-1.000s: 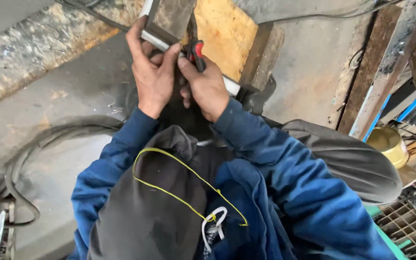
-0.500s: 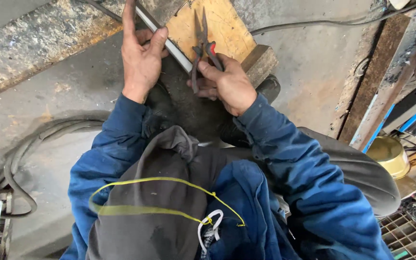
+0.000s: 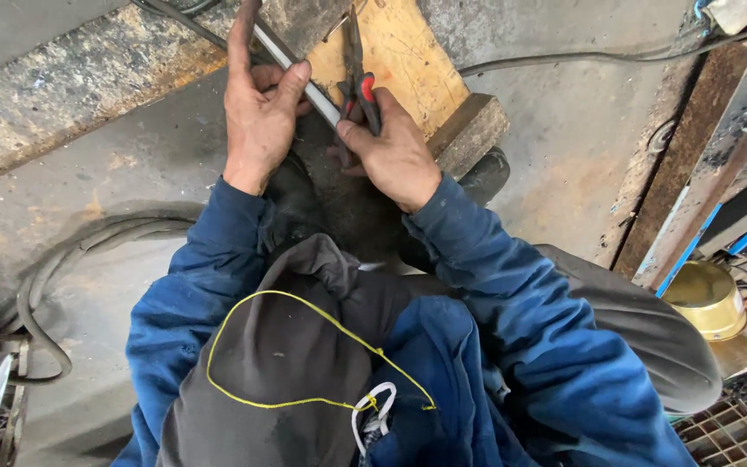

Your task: The person sits on the floor holding a wooden block with a white plastic strip attached. They cut and bend wire with pliers, fit the wire to the block, and file or scrape the wood and plastic surfaces while repeatedly repositioning the assembly on their lap.

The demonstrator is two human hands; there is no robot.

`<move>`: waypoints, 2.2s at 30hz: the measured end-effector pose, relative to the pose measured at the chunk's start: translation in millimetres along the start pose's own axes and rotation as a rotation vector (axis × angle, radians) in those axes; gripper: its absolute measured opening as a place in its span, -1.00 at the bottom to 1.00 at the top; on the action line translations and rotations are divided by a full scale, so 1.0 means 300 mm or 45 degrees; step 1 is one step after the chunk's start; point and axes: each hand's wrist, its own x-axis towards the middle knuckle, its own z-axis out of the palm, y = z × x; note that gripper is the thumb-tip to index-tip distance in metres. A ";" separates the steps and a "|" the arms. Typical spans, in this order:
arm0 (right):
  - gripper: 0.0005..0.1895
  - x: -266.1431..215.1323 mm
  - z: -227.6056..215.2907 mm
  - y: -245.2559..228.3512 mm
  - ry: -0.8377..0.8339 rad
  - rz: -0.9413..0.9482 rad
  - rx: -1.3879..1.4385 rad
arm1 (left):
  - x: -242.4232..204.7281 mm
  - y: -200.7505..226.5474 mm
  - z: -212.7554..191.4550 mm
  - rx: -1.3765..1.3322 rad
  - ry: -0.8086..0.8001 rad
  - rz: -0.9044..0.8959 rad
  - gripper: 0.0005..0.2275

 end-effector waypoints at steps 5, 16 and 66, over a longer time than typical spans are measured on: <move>-0.72 -0.003 -0.008 -0.026 0.015 0.067 0.026 | -0.006 0.003 0.007 0.012 0.016 0.016 -0.32; -0.75 -0.036 -0.058 -0.086 0.024 -0.125 -0.621 | 0.001 -0.005 -0.004 0.028 -0.004 0.030 -0.32; -0.46 -0.115 -0.183 -0.192 0.586 -0.752 -1.132 | -0.020 0.332 0.172 0.161 -0.060 0.565 -0.34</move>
